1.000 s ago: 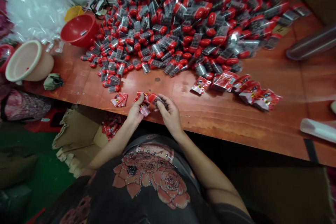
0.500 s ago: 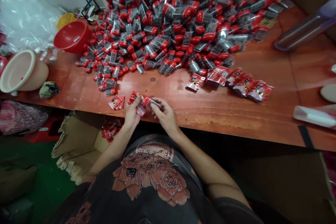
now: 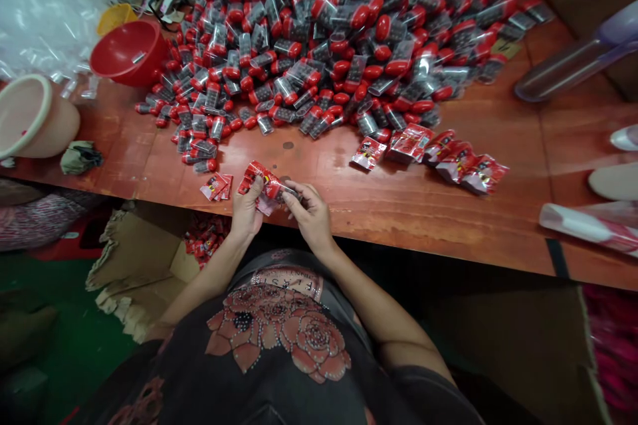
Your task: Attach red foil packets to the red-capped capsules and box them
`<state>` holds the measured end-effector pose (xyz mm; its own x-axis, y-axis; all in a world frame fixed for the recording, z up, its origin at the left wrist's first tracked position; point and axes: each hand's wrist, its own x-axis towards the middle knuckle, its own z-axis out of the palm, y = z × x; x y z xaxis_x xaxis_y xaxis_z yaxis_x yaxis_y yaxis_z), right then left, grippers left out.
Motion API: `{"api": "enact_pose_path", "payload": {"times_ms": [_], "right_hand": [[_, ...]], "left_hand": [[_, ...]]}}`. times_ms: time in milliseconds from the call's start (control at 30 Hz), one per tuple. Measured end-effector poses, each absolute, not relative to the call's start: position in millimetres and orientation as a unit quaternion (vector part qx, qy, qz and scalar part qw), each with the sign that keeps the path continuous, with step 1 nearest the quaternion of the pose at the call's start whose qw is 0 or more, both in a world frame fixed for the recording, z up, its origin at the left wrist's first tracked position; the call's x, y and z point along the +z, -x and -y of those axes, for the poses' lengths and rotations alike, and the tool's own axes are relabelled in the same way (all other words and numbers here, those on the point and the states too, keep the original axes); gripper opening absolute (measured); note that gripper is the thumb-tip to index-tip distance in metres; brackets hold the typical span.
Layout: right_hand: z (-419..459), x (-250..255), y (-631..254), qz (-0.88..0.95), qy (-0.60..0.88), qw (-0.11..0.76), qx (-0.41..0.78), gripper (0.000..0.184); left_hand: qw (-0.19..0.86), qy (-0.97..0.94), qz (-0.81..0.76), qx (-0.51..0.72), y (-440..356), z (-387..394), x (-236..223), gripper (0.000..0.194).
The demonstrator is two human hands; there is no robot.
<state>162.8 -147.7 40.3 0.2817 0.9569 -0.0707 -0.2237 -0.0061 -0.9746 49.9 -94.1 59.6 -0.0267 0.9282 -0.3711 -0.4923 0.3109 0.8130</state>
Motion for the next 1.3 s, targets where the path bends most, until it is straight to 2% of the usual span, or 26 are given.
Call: {"api": "enact_pose_path", "payload": {"times_ms": [167,400,600,833,1067,1200,1300], "right_hand": [[150,37,-159,0.346,0.536,0.626,0.448,0.028],[154,28,-150,0.338,0.561,0.637,0.407,0.029],[154,29,-148,0.341,0.566,0.636,0.398,0.031],[148,36,-156,0.381,0.601,0.648,0.271,0.026],[149,40,-161,0.295,0.572,0.658,0.392,0.033],[150,35,-160,0.284,0.561,0.660,0.412,0.034],[151,31,-160,0.294,0.561,0.656,0.411,0.034]], "left_hand": [[0.672,-0.243,-0.481,0.508,-50,101,62,0.037],[0.660,-0.257,-0.485,0.514,-54,111,67,0.026],[0.668,-0.255,-0.480,0.509,-54,108,71,0.027],[0.652,-0.238,-0.478,0.538,-70,124,61,0.033],[0.660,-0.204,-0.484,0.536,-55,109,69,0.036],[0.681,-0.206,-0.494,0.500,-46,106,73,0.035],[0.688,-0.228,-0.488,0.486,-47,108,74,0.042]]}}
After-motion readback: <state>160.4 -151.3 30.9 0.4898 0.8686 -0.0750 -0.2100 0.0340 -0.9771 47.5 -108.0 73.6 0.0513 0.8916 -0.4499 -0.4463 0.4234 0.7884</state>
